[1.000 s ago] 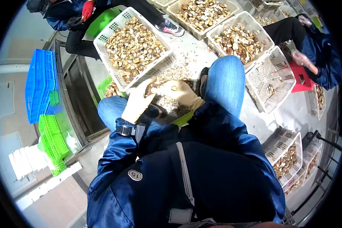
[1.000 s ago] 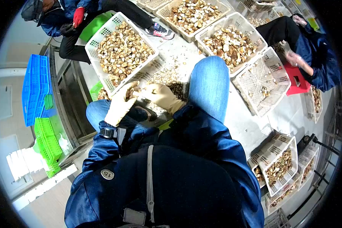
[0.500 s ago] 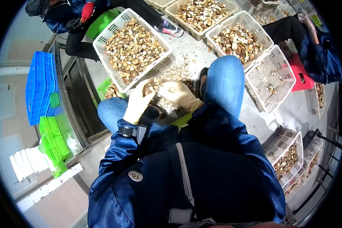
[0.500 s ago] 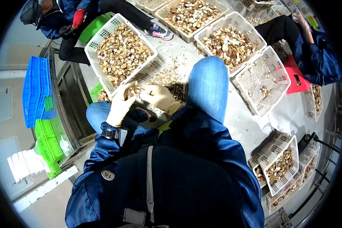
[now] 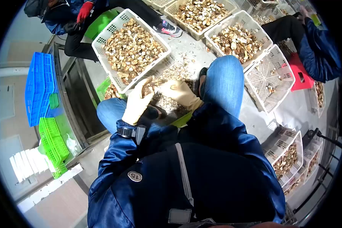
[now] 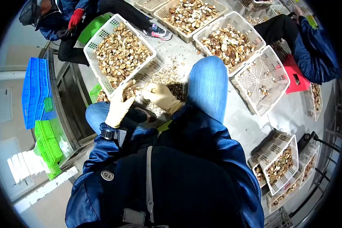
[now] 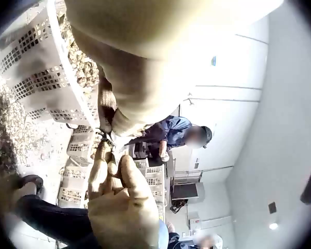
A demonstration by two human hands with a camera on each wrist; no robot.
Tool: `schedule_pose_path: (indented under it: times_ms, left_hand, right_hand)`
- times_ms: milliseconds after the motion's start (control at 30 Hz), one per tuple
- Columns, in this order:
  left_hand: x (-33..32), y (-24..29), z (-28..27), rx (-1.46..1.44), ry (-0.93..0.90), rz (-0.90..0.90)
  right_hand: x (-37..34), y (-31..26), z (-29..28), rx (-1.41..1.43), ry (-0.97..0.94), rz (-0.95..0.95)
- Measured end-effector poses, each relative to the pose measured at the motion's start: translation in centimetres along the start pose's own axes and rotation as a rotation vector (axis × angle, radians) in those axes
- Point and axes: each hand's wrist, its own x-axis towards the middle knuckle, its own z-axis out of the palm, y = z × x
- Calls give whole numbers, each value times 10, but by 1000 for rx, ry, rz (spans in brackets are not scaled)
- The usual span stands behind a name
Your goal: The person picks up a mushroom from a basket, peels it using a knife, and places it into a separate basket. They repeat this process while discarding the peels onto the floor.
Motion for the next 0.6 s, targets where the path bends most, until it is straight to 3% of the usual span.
schedule_pose_path:
  times_ms: [33,67,167,200,300,400,433,467,567,600]
  left_hand:
    - [0,-3,0,54,-15,-10]
    - [-1,-9,-1,109,-30,-21]
    - [-3,-4,0,114,-25,26]
    - [-4,-1,0,60,-23,1]
    - [-2,1,3,-15,-44,-22]
    - [-3,-8,-2,212,-67,36]
    - [-4,-9,-2,178,-59,44]
    - [-4,-8,-1,143,-49,55]
    - [-4,-9,-2,16,-85,7]
    - [-4,-13,-4,-6,-100,-16]
  right_hand:
    - [0,3,2,18,-18,-35]
    - [3,16,3,-73,-55,77]
    - [2,-7,-8,-124,-57,170]
    - [2,1,-5,99,-45,49]
    - [3,13,1,38,-29,-99]
    - [1,6,1,98,-55,-33]
    - [-1,2,-3,85,-59,-38]
    - [4,13,-11,-231,-107,-175]
    - [5,17,-5,83,-126,162]
    - [6,19,-3,84,-114,116]
